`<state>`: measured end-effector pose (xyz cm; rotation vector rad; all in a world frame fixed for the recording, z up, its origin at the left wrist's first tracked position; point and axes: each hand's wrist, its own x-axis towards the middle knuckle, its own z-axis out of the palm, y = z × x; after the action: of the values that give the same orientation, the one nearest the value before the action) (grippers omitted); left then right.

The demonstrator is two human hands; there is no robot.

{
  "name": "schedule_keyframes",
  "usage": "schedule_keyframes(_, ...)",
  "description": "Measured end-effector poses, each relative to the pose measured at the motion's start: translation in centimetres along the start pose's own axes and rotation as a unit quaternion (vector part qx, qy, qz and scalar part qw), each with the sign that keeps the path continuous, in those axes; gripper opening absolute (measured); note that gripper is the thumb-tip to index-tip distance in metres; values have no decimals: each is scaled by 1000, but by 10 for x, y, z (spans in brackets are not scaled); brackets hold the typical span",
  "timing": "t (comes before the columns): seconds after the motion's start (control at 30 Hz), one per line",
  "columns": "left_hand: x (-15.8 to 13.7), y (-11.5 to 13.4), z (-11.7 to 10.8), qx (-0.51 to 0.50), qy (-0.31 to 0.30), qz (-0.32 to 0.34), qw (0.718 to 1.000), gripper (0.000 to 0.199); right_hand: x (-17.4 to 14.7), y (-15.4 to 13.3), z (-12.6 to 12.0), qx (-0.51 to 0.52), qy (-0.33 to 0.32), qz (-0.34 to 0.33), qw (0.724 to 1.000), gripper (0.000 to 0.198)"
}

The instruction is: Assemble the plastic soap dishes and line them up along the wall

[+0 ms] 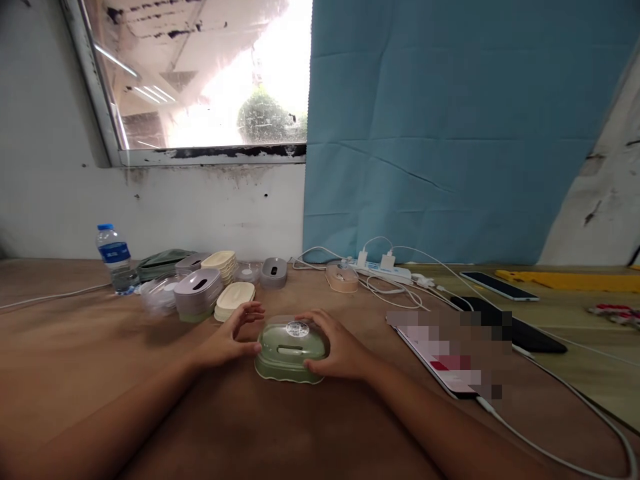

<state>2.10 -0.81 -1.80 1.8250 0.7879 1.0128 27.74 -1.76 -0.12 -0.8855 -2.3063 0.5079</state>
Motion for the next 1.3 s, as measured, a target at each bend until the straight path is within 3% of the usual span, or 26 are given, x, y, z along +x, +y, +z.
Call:
schedule_keyframes(0.37,-2,4,4,20,-85,-63,994,73,-2,2,8,-4,-58,-20,998,65)
schedule_keyframes(0.53,1,0,2,-46,-111,-79,990,71,-3,-6,6,-29,-82,0,996,66)
schedule_keyframes(0.73,2,-1,0,-89,-111,-102,985,69,-3,-6,6,-54,-72,-9,996,65)
schedule_keyframes(0.9,2,-4,-6,-98,-135,-103,981,68,-3,-6,12,-12,-54,-16,998,61)
schedule_keyframes(1.17,3,-11,-9,-109,-147,-99,978,69,-3,-5,14,43,-52,64,996,68)
schedule_keyframes(1.3,3,-11,-8,-97,-147,-89,980,69,-3,-1,18,44,-38,38,998,67)
